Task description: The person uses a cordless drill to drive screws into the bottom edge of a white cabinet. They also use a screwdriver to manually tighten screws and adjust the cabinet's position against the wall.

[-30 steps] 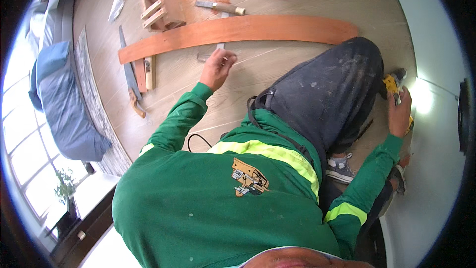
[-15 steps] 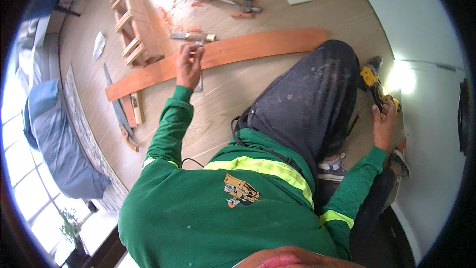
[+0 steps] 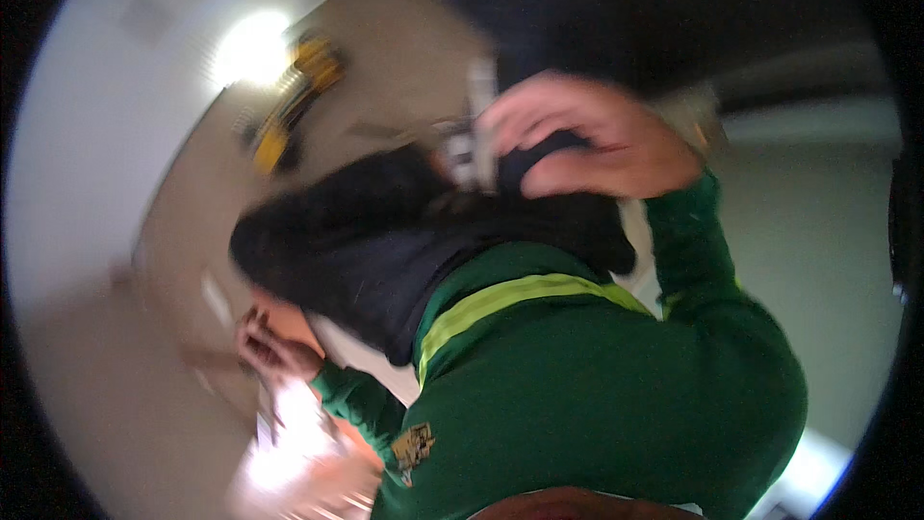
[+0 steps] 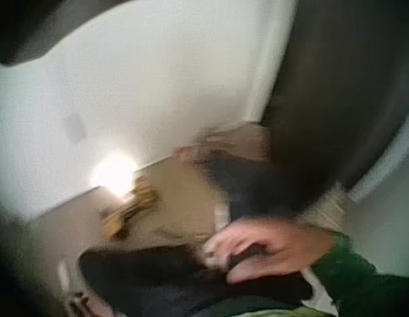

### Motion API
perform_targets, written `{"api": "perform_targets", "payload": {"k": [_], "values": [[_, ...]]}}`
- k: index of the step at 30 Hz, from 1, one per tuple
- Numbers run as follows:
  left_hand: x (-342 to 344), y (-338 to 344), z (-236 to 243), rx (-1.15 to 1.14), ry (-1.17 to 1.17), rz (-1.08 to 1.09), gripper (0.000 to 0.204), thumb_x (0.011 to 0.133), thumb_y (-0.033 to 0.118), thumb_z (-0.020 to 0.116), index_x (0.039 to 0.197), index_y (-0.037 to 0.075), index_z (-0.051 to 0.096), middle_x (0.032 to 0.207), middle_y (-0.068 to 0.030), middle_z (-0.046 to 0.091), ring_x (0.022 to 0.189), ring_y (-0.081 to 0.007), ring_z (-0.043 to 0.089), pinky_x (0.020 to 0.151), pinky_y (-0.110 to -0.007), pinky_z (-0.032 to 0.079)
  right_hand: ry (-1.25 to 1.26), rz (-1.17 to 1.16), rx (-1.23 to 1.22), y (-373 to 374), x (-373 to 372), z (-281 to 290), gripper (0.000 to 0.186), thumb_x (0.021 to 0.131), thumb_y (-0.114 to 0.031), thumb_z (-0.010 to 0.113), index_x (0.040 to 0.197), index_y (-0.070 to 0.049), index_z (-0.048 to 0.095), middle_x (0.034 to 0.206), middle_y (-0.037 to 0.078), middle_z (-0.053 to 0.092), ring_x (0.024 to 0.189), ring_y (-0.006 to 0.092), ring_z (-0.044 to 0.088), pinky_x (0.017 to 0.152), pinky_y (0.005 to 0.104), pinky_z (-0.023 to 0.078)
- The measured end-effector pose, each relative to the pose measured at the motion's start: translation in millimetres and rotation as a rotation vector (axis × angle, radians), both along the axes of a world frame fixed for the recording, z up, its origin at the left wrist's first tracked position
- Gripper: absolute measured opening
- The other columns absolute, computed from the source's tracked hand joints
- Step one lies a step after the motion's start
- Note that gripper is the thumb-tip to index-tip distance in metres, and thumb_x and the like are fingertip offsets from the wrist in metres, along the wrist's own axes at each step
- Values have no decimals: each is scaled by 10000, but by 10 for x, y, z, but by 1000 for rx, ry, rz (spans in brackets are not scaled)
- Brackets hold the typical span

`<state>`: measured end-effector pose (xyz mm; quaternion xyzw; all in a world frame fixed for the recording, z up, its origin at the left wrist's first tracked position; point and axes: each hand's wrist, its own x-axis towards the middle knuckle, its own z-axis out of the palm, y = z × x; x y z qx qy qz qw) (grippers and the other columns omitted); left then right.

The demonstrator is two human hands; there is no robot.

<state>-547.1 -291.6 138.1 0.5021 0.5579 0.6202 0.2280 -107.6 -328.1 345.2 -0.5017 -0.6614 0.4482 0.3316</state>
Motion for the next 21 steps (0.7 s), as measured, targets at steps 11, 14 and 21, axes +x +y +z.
{"api": "perform_targets", "payload": {"k": [11,14,21], "values": [[1209,1937,339,-437,705,-1111,253,1062,279,521,1047,27,539,991,-103,605,933,-202,593,875,-349,484,331,-637,-318,-2790,1056,-873,373,969,-296,676,1213,-17,636,1019,88,686,946,165,648,855,326,536],[1604,1823,392,-417,684,-1134,223,1065,266,514,1035,46,524,968,-86,606,936,-197,611,850,-355,512,40,-1193,-148,-3306,1582,-1407,345,991,-243,625,1266,-35,606,961,73,667,886,159,636,799,329,542],[1539,2132,121,-494,524,-1076,209,1050,259,550,998,57,559,916,-36,616,883,-153,609,787,-309,487,-1042,-1276,-360,-2330,3428,-2442,395,1002,-218,550,1374,-87,540,1148,220,666,999,329,669,879,448,544]]}}
